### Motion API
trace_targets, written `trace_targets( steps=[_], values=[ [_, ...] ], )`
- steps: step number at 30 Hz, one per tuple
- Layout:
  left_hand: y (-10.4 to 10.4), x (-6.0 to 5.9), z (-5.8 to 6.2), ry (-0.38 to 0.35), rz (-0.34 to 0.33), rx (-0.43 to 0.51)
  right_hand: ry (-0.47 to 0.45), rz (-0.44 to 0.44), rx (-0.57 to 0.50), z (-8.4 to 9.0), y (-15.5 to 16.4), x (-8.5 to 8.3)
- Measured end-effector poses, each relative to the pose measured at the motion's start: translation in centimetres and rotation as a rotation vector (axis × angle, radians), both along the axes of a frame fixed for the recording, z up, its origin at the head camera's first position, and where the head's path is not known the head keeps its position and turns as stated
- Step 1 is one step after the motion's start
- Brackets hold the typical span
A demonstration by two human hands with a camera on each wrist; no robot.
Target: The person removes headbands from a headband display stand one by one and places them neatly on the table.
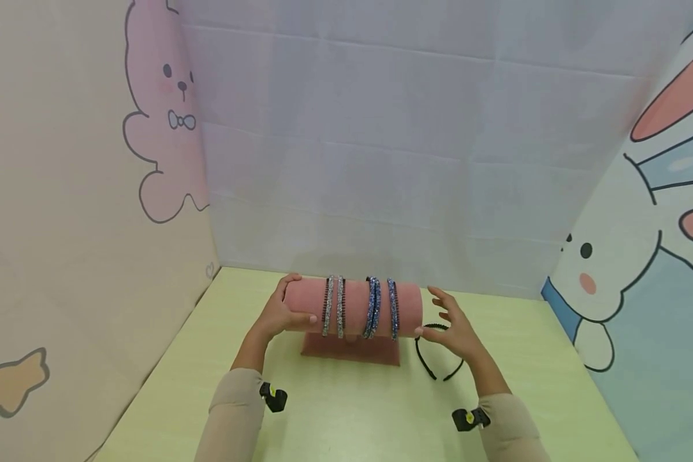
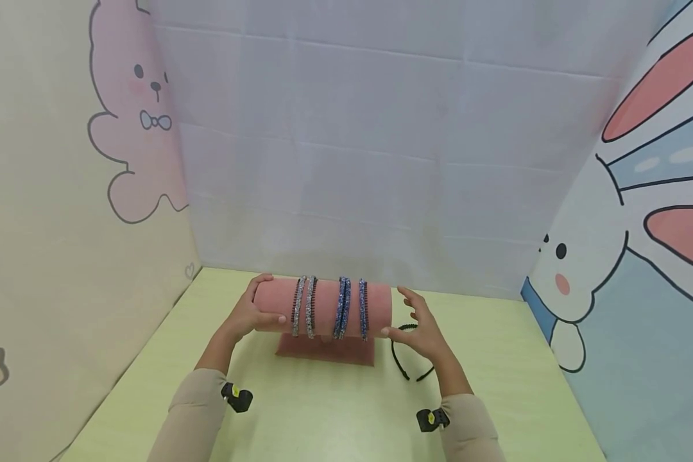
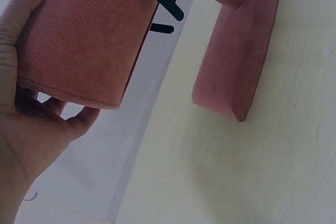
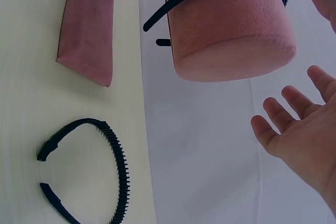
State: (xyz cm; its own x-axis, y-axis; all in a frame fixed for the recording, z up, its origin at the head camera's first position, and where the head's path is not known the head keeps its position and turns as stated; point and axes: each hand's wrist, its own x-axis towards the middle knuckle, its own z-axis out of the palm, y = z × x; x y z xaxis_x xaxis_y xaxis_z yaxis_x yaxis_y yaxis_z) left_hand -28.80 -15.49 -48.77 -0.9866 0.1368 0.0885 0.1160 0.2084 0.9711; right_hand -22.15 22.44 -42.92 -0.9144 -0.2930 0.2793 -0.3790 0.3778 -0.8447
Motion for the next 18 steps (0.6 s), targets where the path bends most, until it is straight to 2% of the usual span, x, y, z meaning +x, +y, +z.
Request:
trace_targets(
  steps=[12,18],
  values=[
    [0.1,0.0,-0.1,0.009,-0.003,0.011,0.035,0.082,0.057,1.1,-0.9,-1.6],
    [0.0,0.0,0.0,0.003,0.015,-0.011,0.066,0.092,0.105,-0.7,-0.8,-3.8]
  ],
)
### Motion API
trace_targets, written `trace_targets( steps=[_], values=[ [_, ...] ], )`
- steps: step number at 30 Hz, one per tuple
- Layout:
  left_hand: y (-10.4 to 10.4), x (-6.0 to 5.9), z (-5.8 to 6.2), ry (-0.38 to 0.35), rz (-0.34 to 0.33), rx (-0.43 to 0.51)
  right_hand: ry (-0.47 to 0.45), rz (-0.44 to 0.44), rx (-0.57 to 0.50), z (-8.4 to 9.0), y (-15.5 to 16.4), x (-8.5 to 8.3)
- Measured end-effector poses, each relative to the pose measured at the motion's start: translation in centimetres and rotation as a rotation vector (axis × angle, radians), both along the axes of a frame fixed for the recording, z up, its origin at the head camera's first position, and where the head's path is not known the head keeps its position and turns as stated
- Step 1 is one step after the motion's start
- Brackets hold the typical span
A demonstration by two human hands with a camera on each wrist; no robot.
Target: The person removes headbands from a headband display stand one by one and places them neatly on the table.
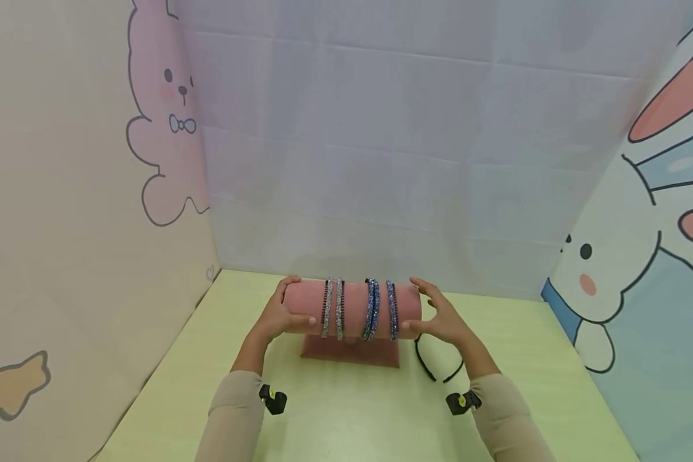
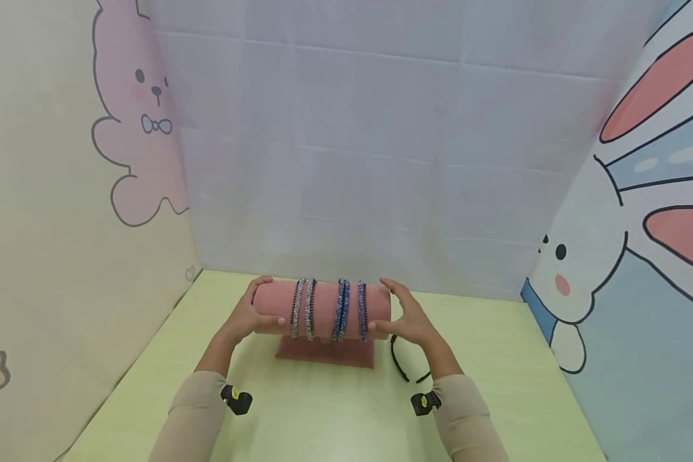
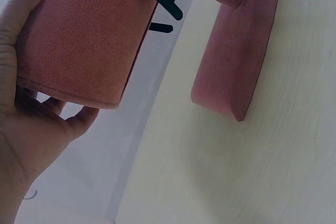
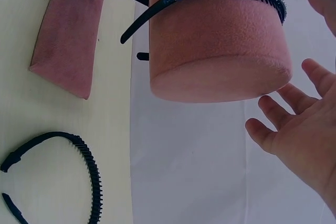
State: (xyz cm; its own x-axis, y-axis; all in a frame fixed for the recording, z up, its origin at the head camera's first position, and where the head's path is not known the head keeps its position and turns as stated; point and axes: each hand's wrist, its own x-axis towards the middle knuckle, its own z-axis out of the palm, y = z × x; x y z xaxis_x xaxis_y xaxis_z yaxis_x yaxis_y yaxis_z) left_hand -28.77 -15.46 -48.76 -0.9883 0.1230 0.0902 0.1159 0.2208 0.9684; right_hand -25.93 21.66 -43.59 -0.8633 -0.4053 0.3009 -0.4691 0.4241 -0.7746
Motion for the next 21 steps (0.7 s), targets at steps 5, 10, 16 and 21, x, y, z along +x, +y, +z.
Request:
trace_targets(
  steps=[5,10,16,21],
  values=[
    [0.0,0.0,0.0,-0.003,0.005,0.000,0.001,-0.002,0.010,-0.4,-0.2,-1.2],
    [-0.1,0.0,-0.1,-0.008,0.007,-0.003,-0.014,0.001,0.013,0.0,-0.7,-1.6],
    [-0.1,-0.1,-0.3,0.001,-0.008,0.012,-0.019,0.009,0.050,0.0,-1.0,-2.3],
    [0.0,-0.2,-0.3,0.009,-0.008,0.011,-0.042,0.033,0.089,-0.1,-1.3,-3.0]
  ],
)
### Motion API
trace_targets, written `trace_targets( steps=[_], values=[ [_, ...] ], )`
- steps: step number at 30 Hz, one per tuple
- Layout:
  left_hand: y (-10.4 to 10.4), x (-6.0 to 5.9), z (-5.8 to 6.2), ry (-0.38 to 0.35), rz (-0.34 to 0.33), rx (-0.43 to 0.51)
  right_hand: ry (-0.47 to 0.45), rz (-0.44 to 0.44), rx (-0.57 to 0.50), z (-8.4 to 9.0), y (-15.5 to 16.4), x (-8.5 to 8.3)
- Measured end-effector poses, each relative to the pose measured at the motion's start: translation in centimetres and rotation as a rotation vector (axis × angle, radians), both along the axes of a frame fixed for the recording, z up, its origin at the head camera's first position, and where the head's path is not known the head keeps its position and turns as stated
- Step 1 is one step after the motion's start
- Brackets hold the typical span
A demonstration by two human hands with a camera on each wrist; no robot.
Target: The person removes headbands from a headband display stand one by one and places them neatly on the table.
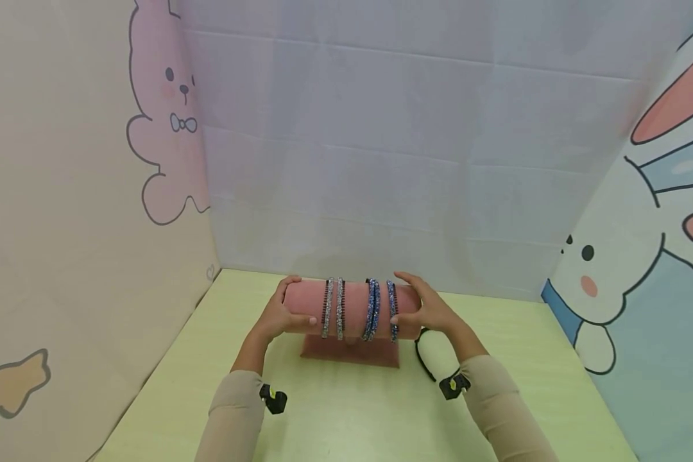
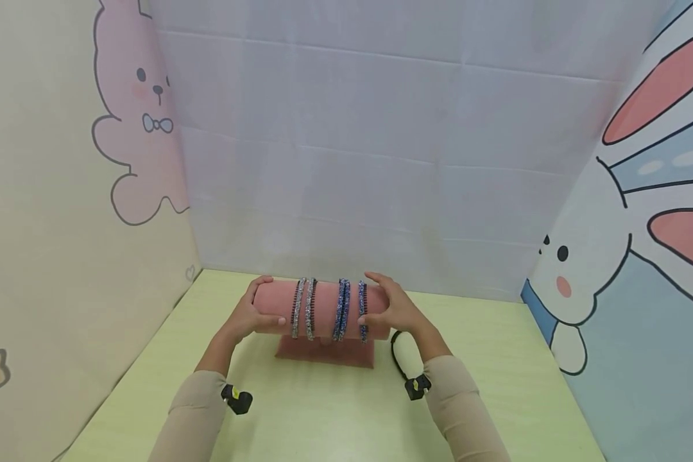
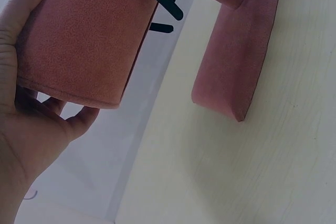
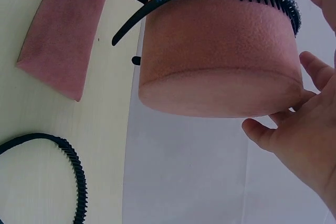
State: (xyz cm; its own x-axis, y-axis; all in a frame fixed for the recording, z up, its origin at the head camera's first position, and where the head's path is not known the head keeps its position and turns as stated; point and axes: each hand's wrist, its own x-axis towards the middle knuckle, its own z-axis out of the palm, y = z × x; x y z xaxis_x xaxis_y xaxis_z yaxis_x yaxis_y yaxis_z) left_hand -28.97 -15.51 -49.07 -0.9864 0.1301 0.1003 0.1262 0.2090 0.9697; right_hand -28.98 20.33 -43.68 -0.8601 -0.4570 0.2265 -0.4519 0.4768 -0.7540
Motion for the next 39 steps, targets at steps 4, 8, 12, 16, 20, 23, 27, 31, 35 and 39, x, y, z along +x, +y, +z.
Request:
trace_targets(
  steps=[4,8,12,16,20,23,27,31,35,39],
  values=[
    [0.0,0.0,0.1,-0.001,-0.001,-0.006,-0.020,0.025,0.050,-0.1,-0.2,-0.7],
    [0.0,0.0,0.1,-0.006,-0.004,-0.011,-0.042,0.036,0.106,0.0,-0.1,-1.1],
    [0.0,0.0,0.1,-0.004,-0.006,-0.008,-0.061,0.048,0.155,0.4,0.1,-1.4],
    [0.1,-0.1,0.1,-0.009,-0.004,-0.004,-0.031,0.051,0.255,0.6,0.0,-1.7],
    [0.1,-0.2,0.2,-0.010,-0.005,-0.007,0.029,0.041,0.370,0.9,-0.3,-1.5],
    [0.2,-0.1,0.2,-0.006,-0.005,-0.015,0.057,0.031,0.422,1.1,-0.6,-1.3],
    [0.1,-0.1,0.2,-0.002,-0.008,-0.020,0.085,0.011,0.484,1.1,-0.8,-1.2],
    [0.2,-0.1,0.2,0.000,-0.014,-0.012,0.116,0.000,0.541,1.1,-0.8,-1.2],
    [0.3,-0.1,0.3,0.005,-0.021,-0.012,0.122,0.000,0.530,1.1,-0.7,-1.0],
    [0.3,-0.1,0.2,0.011,-0.017,-0.003,0.113,-0.007,0.475,1.0,-0.6,-0.8]
  ],
)
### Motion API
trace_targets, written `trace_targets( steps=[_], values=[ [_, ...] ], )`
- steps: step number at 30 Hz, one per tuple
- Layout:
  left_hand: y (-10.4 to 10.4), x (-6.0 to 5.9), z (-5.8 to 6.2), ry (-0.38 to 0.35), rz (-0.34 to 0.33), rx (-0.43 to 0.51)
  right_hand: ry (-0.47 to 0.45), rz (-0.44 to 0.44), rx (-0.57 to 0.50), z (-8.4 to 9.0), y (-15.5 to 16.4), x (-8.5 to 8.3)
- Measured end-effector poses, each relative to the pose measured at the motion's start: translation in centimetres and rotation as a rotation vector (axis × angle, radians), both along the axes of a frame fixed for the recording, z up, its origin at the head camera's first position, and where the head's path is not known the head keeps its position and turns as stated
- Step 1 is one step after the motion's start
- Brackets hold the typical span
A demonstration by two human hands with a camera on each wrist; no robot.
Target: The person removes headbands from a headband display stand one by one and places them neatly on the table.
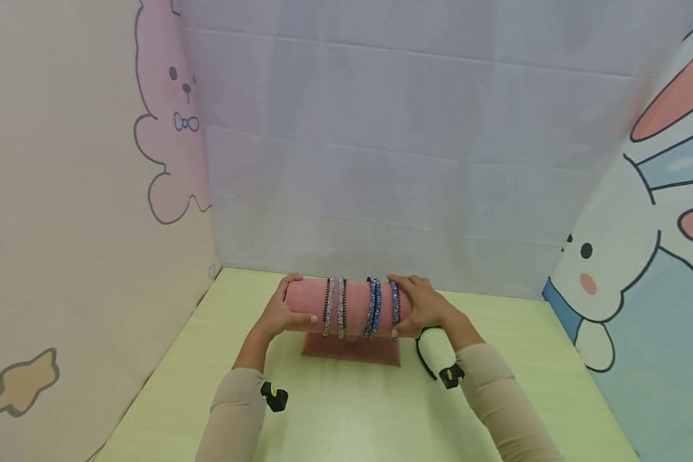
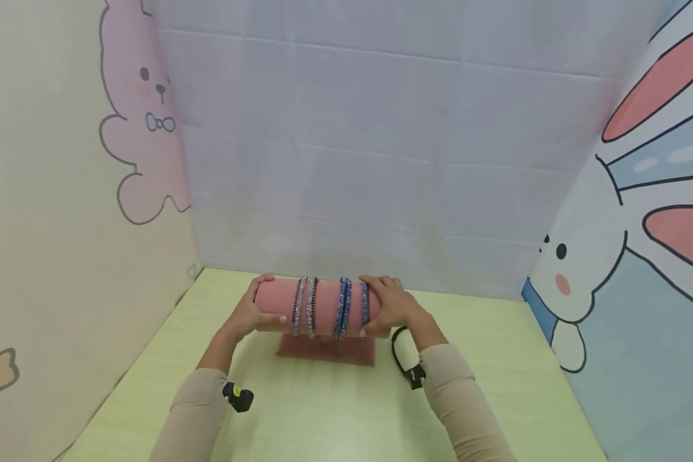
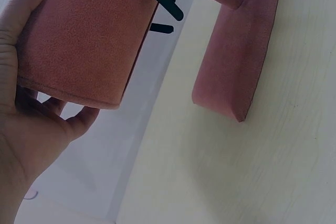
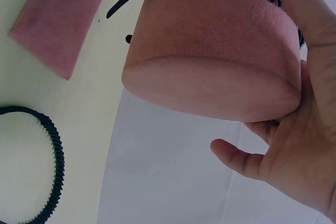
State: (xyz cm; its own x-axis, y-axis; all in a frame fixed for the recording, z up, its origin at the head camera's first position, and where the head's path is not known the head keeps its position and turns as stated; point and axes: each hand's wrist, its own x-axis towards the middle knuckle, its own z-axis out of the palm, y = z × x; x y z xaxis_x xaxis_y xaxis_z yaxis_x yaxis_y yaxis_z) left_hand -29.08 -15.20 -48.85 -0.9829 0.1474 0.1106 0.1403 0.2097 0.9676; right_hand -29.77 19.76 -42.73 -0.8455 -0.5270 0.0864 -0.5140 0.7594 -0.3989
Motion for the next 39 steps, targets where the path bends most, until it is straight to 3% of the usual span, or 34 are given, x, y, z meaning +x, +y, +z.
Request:
trace_targets(
  steps=[10,24,29,36,39],
  values=[
    [0.0,0.0,-0.2,-0.017,0.001,0.015,-0.046,-0.008,-0.133,-1.3,0.8,-0.2],
    [-0.6,-0.3,0.0,-0.009,0.011,-0.008,-0.238,0.003,-0.410,-2.2,2.4,-0.5],
    [-0.7,-0.2,0.4,-0.024,-0.003,0.000,-0.267,0.024,-0.446,-2.1,2.7,-0.3],
    [-0.4,1.5,2.4,-0.018,-0.047,0.013,-0.318,0.032,-0.516,-0.2,2.5,1.7],
    [-0.4,1.4,2.2,-0.027,-0.038,0.012,-0.340,0.006,-0.542,0.2,2.4,2.3]
  ],
)
